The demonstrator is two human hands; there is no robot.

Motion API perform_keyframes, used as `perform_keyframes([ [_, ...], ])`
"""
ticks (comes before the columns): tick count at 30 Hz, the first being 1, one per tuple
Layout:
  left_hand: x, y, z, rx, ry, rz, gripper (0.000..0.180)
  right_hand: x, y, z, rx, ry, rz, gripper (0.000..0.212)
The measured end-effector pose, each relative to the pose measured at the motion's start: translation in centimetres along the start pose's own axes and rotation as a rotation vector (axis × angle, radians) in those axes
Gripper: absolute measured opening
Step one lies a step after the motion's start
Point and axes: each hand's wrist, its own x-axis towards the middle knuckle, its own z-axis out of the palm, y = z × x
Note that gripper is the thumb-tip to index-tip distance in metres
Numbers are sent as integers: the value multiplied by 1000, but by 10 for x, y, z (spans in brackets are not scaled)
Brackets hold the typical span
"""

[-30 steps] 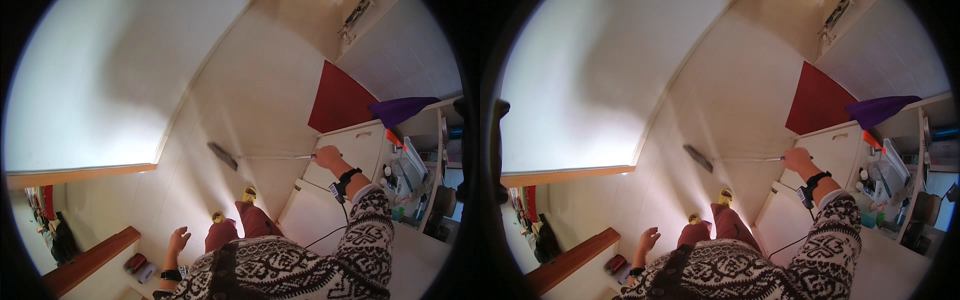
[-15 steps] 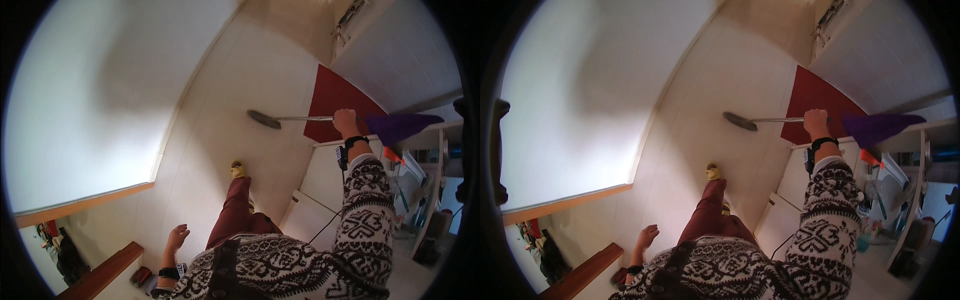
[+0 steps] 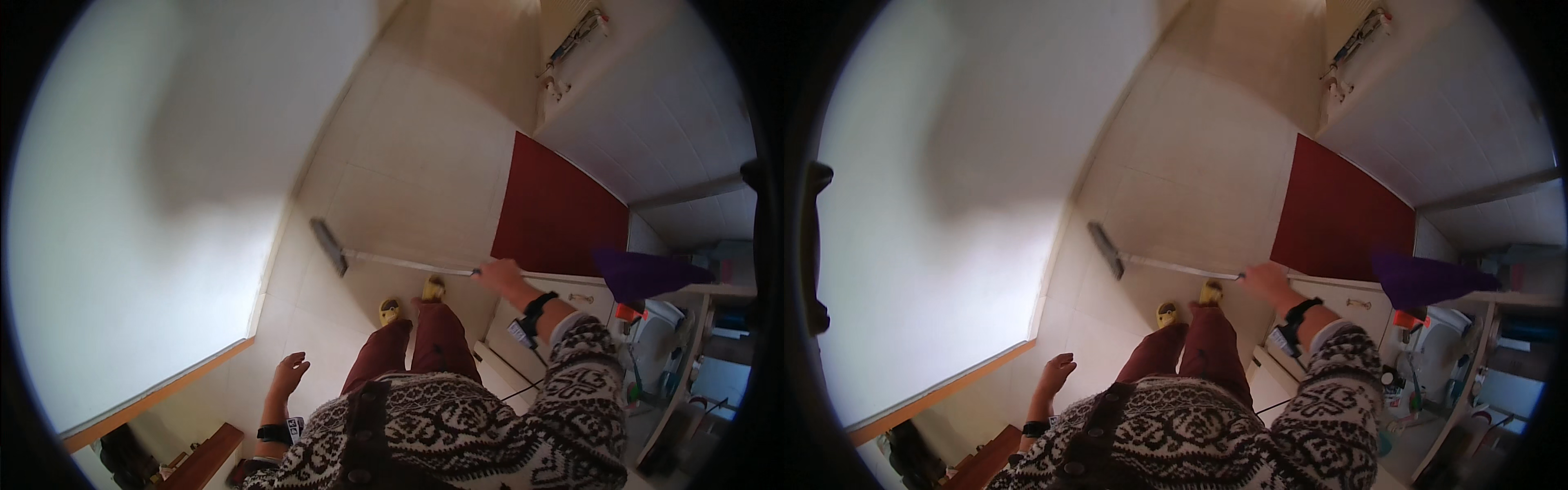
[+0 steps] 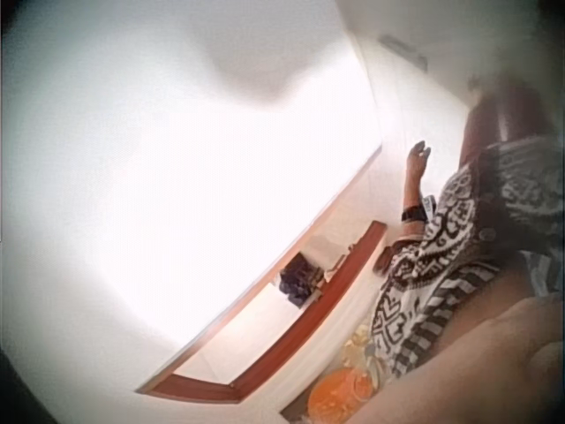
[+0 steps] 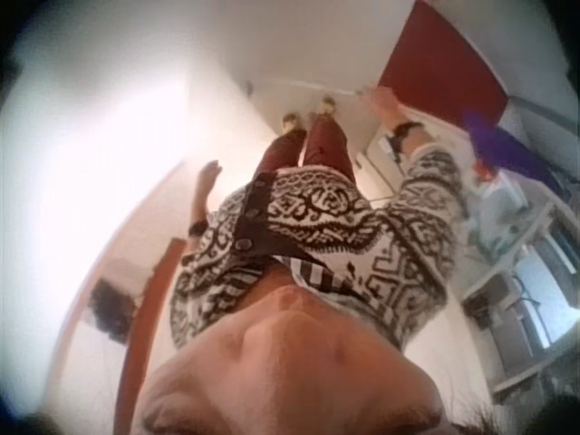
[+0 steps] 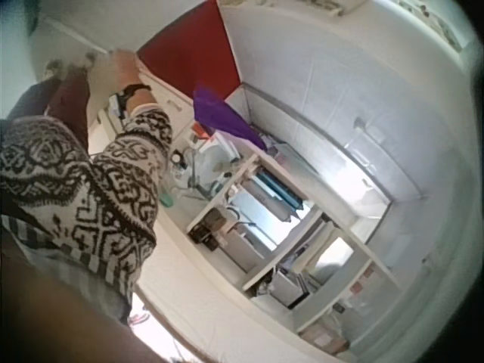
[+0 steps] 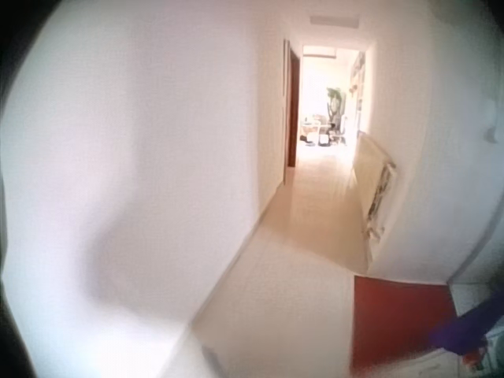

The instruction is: The person brushes a striped bedsheet with a hand brush, then uses a long-handled broom to sweep the floor around the bed, radiator, and window area. The person also briefly handles a power adapter and cable on a nearby chair.

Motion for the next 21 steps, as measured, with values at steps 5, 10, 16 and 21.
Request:
perform_keyframes([
  [5,16,11,-7,-67,16,-62,42,73,-71,16,-26,-193,-111,34],
  [10,26,22,-13,-66,41,-134,42,122,-39,-2,-72,-181,-50,30],
  [16,24,61,37,-144,46,-149,43,120,142,-71,-159,-224,228,46],
  [21,31,134,75,-65,98,-129,43,164,281,-200,-313,38,319,31],
])
